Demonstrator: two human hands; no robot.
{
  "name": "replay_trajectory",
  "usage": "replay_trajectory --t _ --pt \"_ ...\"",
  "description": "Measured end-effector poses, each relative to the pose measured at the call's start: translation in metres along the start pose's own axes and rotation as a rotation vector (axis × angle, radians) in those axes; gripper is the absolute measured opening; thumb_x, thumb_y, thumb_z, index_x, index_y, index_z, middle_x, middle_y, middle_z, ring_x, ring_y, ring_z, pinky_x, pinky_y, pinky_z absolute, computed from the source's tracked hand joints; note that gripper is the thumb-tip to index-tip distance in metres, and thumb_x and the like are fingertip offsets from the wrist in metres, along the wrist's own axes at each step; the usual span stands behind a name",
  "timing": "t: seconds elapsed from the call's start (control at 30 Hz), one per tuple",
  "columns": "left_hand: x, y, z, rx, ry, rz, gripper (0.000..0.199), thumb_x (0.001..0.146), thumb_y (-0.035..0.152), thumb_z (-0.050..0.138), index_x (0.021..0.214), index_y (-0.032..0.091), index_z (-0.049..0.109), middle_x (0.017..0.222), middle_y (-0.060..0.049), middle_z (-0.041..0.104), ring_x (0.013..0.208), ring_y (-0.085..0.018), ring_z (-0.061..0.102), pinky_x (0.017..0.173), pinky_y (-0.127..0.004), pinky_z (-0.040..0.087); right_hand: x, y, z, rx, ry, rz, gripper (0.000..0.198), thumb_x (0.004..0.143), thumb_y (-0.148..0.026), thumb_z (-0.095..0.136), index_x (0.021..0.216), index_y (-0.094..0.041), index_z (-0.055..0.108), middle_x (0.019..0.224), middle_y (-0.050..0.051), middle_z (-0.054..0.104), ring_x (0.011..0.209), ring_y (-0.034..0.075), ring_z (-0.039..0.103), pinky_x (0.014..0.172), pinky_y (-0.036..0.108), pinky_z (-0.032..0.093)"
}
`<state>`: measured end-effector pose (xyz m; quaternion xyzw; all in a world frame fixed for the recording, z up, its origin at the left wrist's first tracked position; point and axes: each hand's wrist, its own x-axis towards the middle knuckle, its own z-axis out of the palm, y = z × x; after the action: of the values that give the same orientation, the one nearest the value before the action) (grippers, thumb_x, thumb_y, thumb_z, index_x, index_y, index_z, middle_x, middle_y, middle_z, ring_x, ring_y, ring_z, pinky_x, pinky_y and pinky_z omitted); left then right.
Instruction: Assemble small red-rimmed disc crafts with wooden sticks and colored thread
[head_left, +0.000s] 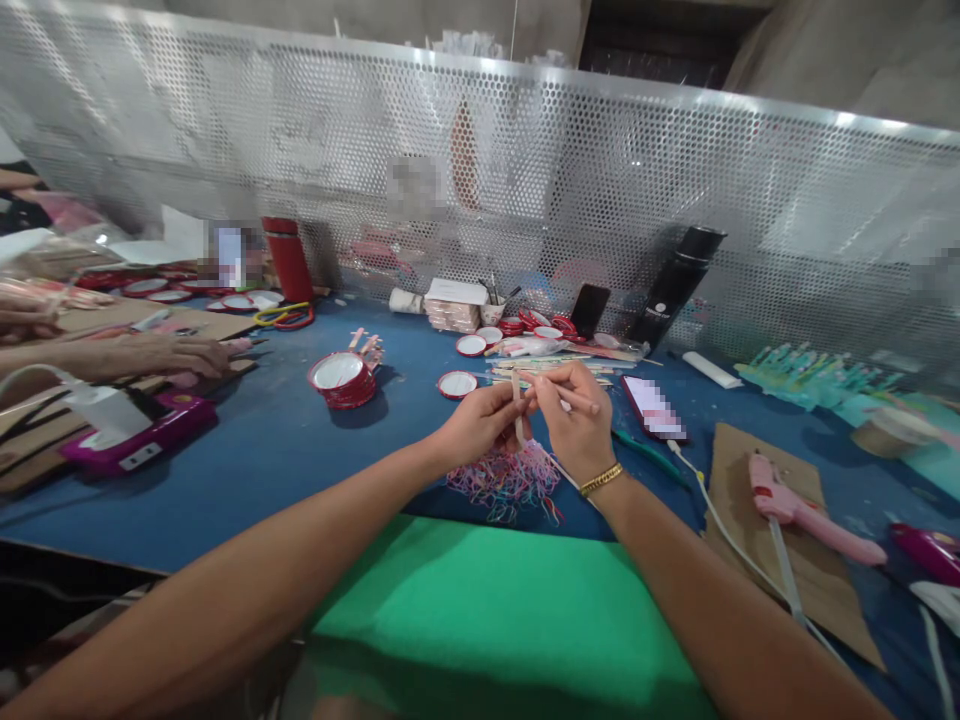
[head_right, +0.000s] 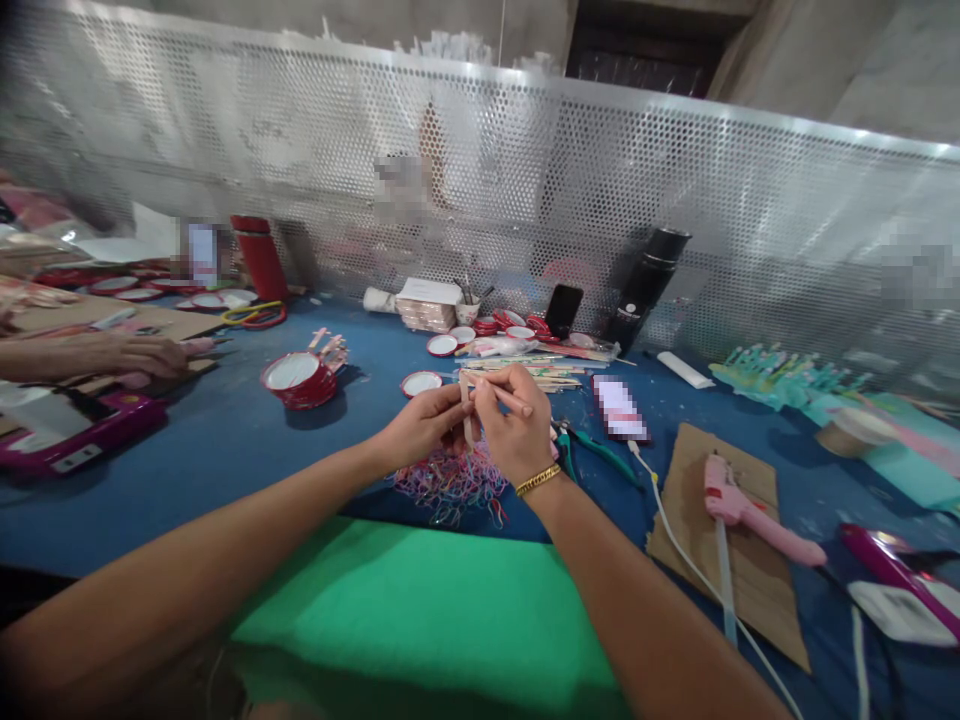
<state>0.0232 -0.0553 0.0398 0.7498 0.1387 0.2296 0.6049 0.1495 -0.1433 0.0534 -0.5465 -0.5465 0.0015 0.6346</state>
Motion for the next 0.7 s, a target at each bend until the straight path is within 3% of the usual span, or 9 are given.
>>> replay_trajectory --t 0.7 --pt "0.0011 -0.0009 -0.0017 0.005 -0.003 -0.002 0.044 0.088 0.058 0.052 0.084 0.015 0.055 0.060 -0.001 0.062 0.046 -0.010 0.057 0.044 -0.019 0.042 -0.0003 0.0003 -0.0001 -0.014 0.012 -0.006 0.015 0.090 -0.033 0.055 0.082 -0.022 0.061 0.073 0.000 0.070 0.064 0.015 0.066 0.065 0.031 0.053"
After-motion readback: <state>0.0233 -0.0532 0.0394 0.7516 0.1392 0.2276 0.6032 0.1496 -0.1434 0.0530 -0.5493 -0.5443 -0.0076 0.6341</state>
